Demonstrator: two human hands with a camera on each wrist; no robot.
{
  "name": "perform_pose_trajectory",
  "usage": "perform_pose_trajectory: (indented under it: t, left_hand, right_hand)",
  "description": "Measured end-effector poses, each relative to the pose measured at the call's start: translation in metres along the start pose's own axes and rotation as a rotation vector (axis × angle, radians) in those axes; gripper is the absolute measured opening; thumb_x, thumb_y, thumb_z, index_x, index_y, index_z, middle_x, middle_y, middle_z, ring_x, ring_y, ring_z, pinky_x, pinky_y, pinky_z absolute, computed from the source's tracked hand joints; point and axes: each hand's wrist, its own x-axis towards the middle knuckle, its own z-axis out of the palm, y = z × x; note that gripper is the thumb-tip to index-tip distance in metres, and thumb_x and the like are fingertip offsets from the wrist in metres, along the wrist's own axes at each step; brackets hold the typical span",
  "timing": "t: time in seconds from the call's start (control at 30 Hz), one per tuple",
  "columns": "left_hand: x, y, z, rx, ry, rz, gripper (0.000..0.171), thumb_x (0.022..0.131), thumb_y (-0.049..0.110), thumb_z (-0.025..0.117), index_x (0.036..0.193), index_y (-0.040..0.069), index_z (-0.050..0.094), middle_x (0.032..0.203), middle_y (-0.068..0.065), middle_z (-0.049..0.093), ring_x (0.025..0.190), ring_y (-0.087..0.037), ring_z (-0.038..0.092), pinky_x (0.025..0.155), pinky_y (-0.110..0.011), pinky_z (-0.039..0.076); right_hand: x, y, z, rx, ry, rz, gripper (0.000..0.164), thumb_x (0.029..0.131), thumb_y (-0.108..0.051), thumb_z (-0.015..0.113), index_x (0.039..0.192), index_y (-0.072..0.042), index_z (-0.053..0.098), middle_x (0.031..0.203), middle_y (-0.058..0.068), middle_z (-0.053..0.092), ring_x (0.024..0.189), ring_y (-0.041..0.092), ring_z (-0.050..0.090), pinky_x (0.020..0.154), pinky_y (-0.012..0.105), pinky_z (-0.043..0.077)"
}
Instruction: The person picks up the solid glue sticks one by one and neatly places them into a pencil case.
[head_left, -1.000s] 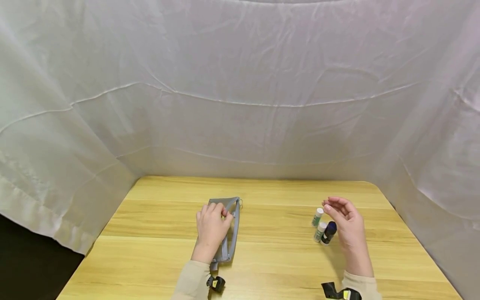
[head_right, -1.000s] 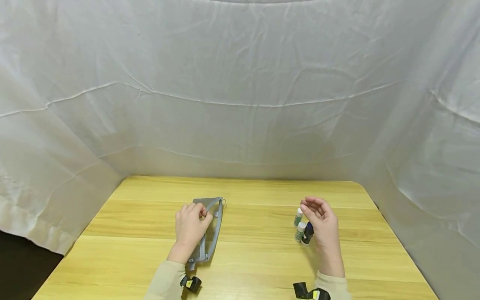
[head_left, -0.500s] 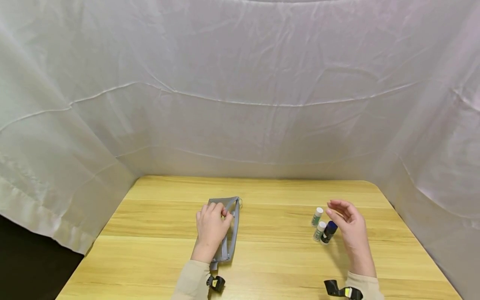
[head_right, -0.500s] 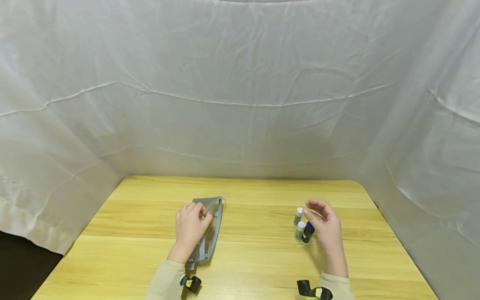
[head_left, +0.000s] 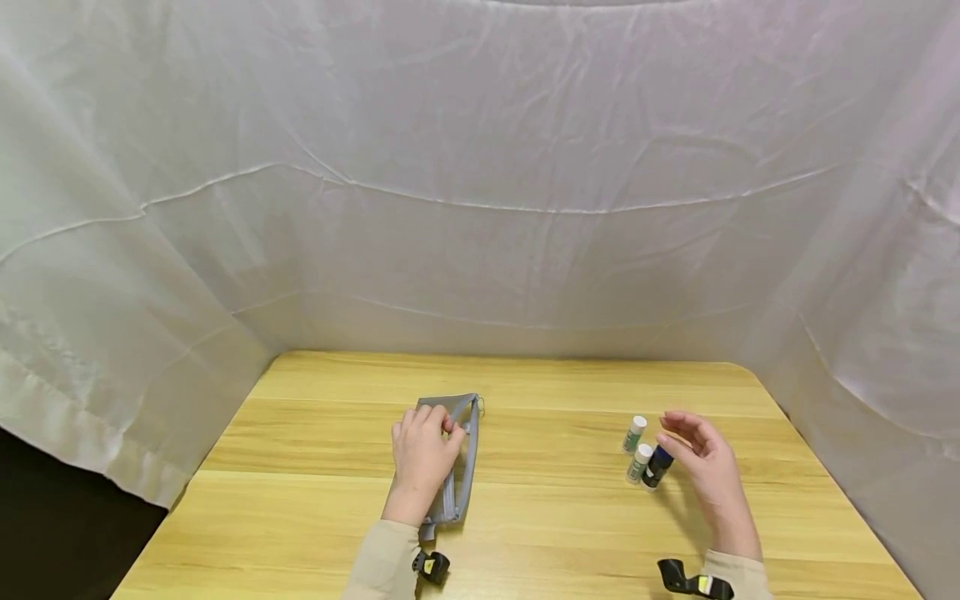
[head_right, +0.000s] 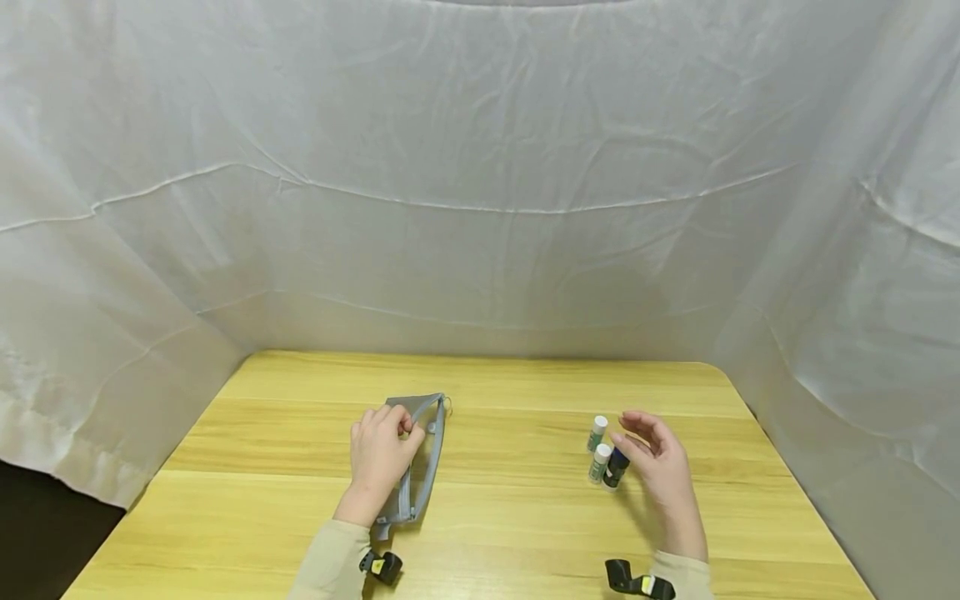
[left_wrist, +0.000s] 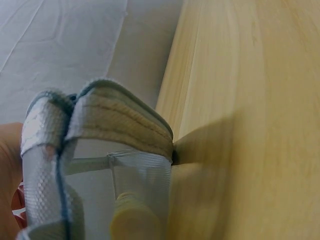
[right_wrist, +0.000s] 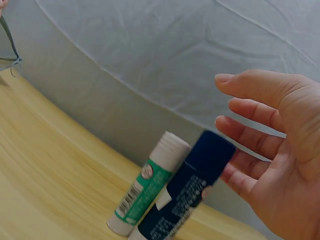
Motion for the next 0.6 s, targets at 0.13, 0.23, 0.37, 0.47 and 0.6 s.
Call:
perform_pose_trajectory:
  t: [0.13,0.23,0.37,0.47,0.6]
  left_hand:
    - [0.000,0.000,0.001,-0.001,0.007,0.007,0.019,0.075,0.020,0.070,0.068,0.019,0.052,0.065,0.006,0.047,0.067,-0.017,0.041,0.066,-0.030,0.025]
    - [0.000,0.000,0.000,-0.003,-0.001,0.003,0.019,0.075,0.020,0.069,0.068,0.019,0.051,0.066,0.006,0.047,0.067,-0.016,0.041,0.066,-0.030,0.025]
    - [0.000,-0.001,0.000,-0.010,-0.025,-0.008,0.019,0.077,0.020,0.068,0.069,0.020,0.051,0.066,0.006,0.047,0.067,-0.016,0.040,0.067,-0.031,0.025]
    - [0.000,-0.001,0.000,-0.011,-0.038,-0.013,0.019,0.077,0.019,0.068,0.069,0.020,0.051,0.067,0.005,0.049,0.068,-0.017,0.041,0.067,-0.030,0.025]
    - [0.000,-0.001,0.000,-0.007,-0.045,-0.016,0.019,0.078,0.019,0.068,0.070,0.019,0.051,0.068,0.005,0.050,0.068,-0.018,0.042,0.067,-0.031,0.026]
  right_hand:
    - [-0.002,0.006,-0.006,-0.021,-0.014,0.016,0.040,0.087,0.002,0.064,0.125,0.008,0.050,0.110,-0.015,0.065,0.104,-0.003,0.059,0.086,0.007,0.044]
    - [-0.003,0.012,-0.010,-0.034,-0.040,0.021,0.043,0.087,0.002,0.065,0.127,0.008,0.049,0.112,-0.015,0.064,0.105,-0.003,0.058,0.087,0.006,0.043]
    - [-0.005,0.019,-0.017,-0.040,-0.094,0.031,0.045,0.088,0.003,0.063,0.129,0.010,0.045,0.116,-0.015,0.062,0.109,-0.004,0.056,0.088,0.006,0.043]
    - [-0.007,0.024,-0.022,-0.016,-0.132,0.044,0.046,0.088,0.004,0.061,0.130,0.010,0.044,0.118,-0.014,0.061,0.110,-0.004,0.056,0.089,0.007,0.043]
    - [-0.008,0.031,-0.026,0.060,-0.177,0.053,0.044,0.089,0.007,0.059,0.130,0.008,0.044,0.120,-0.011,0.061,0.110,-0.003,0.057,0.090,0.010,0.045]
